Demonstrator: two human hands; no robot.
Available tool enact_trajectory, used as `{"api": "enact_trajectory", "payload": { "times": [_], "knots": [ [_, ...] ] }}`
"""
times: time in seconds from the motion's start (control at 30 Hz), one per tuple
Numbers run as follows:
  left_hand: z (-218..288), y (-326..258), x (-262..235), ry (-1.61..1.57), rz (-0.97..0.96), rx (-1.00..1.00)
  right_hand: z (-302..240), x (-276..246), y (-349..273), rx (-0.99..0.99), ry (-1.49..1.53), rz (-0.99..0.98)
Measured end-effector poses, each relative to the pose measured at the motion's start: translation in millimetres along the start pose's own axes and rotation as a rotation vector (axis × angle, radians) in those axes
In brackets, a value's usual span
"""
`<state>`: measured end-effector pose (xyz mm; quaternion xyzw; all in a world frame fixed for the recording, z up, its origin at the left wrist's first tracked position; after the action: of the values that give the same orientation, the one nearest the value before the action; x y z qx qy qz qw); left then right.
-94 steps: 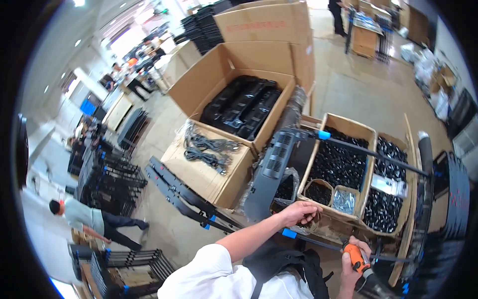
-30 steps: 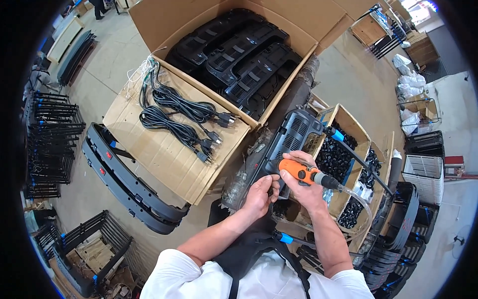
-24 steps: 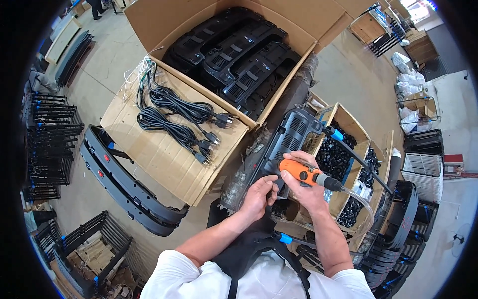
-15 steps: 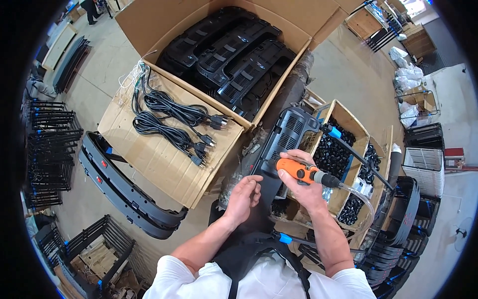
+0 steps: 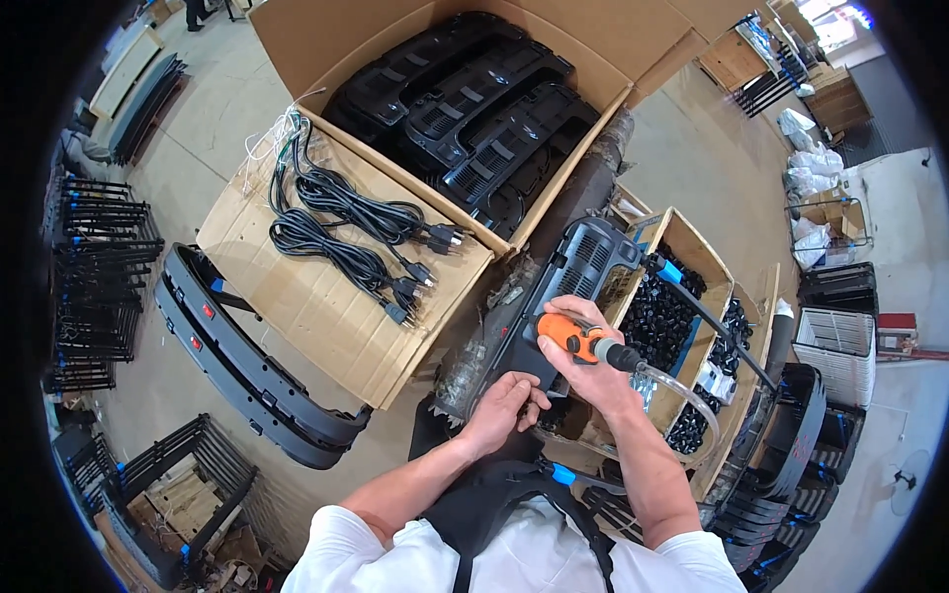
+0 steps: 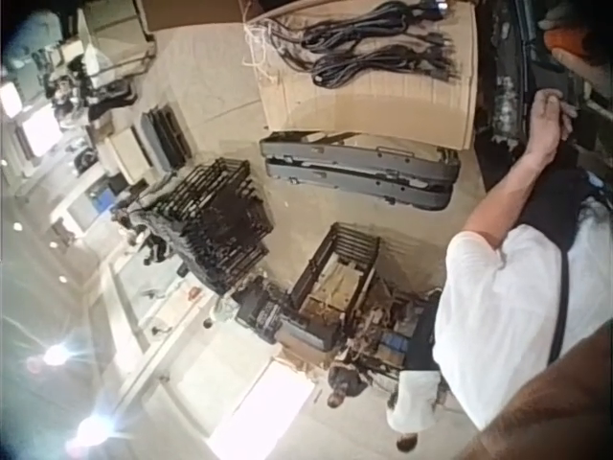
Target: Assembling the plastic housing and internal components of leaf blowers using an electric screwdriver.
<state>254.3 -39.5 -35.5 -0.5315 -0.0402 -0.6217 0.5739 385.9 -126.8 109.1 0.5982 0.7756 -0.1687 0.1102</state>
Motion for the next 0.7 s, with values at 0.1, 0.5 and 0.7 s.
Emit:
{"api": "enact_trajectory", "payload": {
  "times": [0.1, 0.5, 0.7],
  "knots": [
    [0.7, 2.5, -2.5, 0.041, 0.001, -0.013, -3.9, 2.6, -1.6, -0.026, -0.099, -0.018],
    [-4.5, 3.9, -2.3, 0.017, 0.031, -0.043, -7.4, 6.6, 5.8, -0.038, -0.184, -0.044],
    [-3.5, 3.3, -1.9, 0.007, 0.053, -0.030, -7.7, 9.5, 8.7, -0.083, -0.187, -0.082]
  ]
}}
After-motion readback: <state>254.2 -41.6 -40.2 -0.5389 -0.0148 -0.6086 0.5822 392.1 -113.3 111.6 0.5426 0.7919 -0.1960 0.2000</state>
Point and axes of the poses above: each hand's wrist, its own y-axis towards the middle knuckle, its own x-axis out of the palm, z = x × y, the point moved 6 cm from there along y, towards the middle knuckle, and after that the axes turned 3 degrees about z, right-handed, at the moved point
